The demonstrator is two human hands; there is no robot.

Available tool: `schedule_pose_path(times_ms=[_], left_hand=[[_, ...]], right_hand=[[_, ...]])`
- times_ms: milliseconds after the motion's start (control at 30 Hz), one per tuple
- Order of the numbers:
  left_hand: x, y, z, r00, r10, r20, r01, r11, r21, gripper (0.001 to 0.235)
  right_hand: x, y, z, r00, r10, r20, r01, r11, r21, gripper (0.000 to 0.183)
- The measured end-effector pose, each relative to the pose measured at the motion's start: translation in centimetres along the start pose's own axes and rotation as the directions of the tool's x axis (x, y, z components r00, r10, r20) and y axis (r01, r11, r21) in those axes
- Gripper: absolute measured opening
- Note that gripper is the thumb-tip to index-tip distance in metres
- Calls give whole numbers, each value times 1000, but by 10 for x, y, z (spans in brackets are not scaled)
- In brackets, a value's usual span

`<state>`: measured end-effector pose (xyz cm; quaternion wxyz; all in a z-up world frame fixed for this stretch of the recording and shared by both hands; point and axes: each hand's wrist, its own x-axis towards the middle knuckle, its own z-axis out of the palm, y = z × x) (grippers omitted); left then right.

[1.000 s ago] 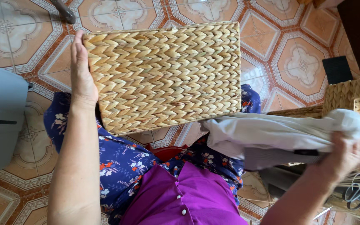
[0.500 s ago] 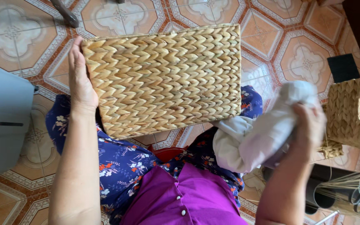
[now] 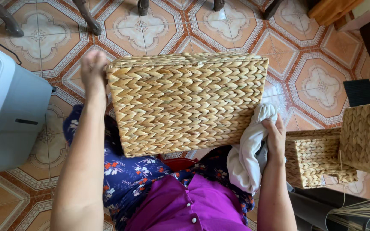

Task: The person wipes the exterior and interior surfaces of a rectangular woven basket using a white cloth. They rotate the basket to access all sides and the inside, then place it on the floor.

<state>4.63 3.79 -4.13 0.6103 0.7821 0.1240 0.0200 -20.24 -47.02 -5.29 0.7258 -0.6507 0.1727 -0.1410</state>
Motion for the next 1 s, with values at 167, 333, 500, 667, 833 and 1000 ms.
schedule_pose_path(times_ms=[167, 333, 500, 667, 833, 1000], left_hand=[[19, -14, 25, 901, -148, 408, 316, 869, -380, 79], [-16, 25, 19, 889, -81, 451, 335, 786, -519, 78], [-45, 45, -3, 898, 277, 342, 105, 619, -778, 73], [-39, 38, -5, 914, 375, 155, -214, 770, -602, 72], [-50, 28, 0, 999, 33, -17, -36, 955, -293, 82], [-70, 41, -7, 986, -34, 162, 72, 969, -236, 98]], right_hand=[[-1, 6, -7, 1000, 13, 17, -14, 1000, 25, 33], [-11, 2, -10, 999, 30, 12, -31, 997, 71, 38], [-15, 10, -12, 1000, -18, 2, 17, 978, 206, 40], [0, 22, -24, 999, 36, 1, -36, 998, 53, 38], [9, 34, -29, 984, 165, 67, -164, 986, -21, 33], [9, 10, -42, 998, 52, -39, -55, 993, -104, 24]])
